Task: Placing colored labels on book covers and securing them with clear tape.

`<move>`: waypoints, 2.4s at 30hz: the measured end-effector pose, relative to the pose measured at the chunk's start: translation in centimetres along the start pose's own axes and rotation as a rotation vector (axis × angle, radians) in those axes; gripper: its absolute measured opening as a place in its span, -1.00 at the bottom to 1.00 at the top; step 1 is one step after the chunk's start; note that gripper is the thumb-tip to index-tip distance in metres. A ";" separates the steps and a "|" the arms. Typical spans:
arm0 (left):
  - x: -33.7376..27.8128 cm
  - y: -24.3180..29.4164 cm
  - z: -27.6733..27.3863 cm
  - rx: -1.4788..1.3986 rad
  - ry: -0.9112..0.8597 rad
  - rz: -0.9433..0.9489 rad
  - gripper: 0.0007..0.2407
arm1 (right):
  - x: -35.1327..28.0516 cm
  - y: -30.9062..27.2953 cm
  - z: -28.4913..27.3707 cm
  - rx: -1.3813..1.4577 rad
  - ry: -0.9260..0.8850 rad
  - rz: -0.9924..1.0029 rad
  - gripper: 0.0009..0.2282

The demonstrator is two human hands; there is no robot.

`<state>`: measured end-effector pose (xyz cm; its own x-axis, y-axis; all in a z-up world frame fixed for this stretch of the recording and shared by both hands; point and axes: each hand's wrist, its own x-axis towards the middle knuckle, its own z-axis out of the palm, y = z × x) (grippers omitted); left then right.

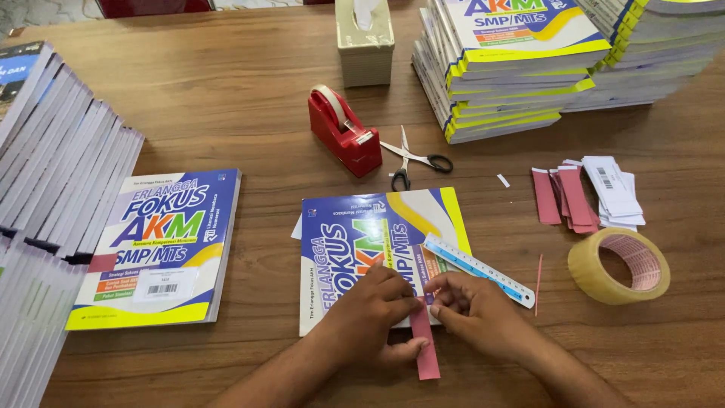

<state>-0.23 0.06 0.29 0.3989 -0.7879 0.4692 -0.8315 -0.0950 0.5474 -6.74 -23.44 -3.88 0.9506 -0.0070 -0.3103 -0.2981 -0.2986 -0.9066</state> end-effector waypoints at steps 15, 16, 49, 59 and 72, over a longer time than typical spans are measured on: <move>-0.1 -0.8 0.4 0.022 -0.027 0.011 -0.67 | -0.2 -2.2 1.0 -0.249 0.080 0.078 -0.80; -0.1 -0.9 0.5 0.021 -0.028 0.011 -0.67 | -0.4 -3.3 1.2 -0.249 0.079 0.079 -0.80; 0.2 0.2 -0.4 -0.028 -0.008 -0.040 -0.69 | 1.0 -1.5 -1.5 -0.595 0.016 0.057 -0.70; -0.3 -1.7 -0.7 0.000 -0.160 -0.163 -0.41 | 0.8 -0.2 -4.5 -0.605 0.286 -0.384 -0.68; -0.2 -4.2 -0.3 0.248 -0.330 -0.243 -0.15 | 5.7 5.2 -7.2 -0.686 0.600 -0.376 -0.71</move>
<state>3.30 0.84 -1.90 0.4824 -0.8721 0.0814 -0.8127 -0.4110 0.4131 -2.24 -31.90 -8.31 0.9160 -0.2240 0.3328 -0.0326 -0.8684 -0.4949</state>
